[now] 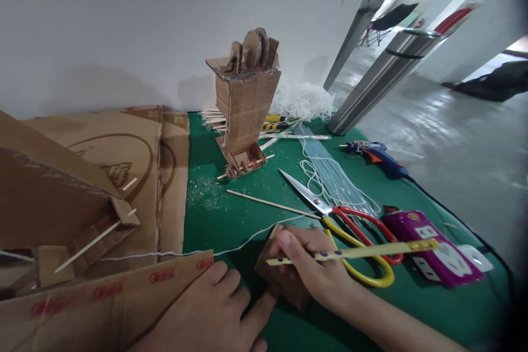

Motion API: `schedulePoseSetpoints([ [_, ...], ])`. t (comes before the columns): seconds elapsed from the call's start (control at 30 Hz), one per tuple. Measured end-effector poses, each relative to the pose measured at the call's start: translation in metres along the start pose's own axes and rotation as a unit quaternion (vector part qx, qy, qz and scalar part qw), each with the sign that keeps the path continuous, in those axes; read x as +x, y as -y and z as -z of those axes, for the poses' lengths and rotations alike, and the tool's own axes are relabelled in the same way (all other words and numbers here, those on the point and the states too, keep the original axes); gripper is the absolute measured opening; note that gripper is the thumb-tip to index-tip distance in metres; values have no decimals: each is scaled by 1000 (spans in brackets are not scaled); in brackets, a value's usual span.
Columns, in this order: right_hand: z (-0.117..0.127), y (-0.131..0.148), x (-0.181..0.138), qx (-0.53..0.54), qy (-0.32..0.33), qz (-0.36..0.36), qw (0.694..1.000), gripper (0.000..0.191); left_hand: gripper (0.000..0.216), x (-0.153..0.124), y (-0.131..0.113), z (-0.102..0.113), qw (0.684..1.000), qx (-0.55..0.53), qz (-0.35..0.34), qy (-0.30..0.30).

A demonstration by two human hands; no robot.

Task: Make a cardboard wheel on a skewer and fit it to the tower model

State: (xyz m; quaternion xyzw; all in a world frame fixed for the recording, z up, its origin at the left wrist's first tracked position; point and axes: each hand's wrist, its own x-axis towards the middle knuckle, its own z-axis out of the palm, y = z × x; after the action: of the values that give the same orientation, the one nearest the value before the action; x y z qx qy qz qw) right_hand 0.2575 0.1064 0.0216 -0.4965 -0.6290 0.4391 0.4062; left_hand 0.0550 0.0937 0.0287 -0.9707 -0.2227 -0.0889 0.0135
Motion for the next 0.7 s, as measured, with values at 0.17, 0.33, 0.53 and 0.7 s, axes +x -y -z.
schedulePoseSetpoints([
  [0.17, -2, 2, 4, -70, -23, 89, 993, 48, 40, 1, 0, 1, 1000, 3, 1, 18],
  [0.33, -5, 0, 8, -102, -30, 117, 987, 46, 41, 2, -1, 3, 999, 0, -5, 50],
  [0.53, -5, -1, 7, -88, -17, 111, 990, 47, 45, 1, -1, 1, 998, -7, -7, 56],
  [0.7, -6, -2, 8, -91, -36, 110, 989, 45, 44, 0, 0, 0, 998, -4, -3, 55],
])
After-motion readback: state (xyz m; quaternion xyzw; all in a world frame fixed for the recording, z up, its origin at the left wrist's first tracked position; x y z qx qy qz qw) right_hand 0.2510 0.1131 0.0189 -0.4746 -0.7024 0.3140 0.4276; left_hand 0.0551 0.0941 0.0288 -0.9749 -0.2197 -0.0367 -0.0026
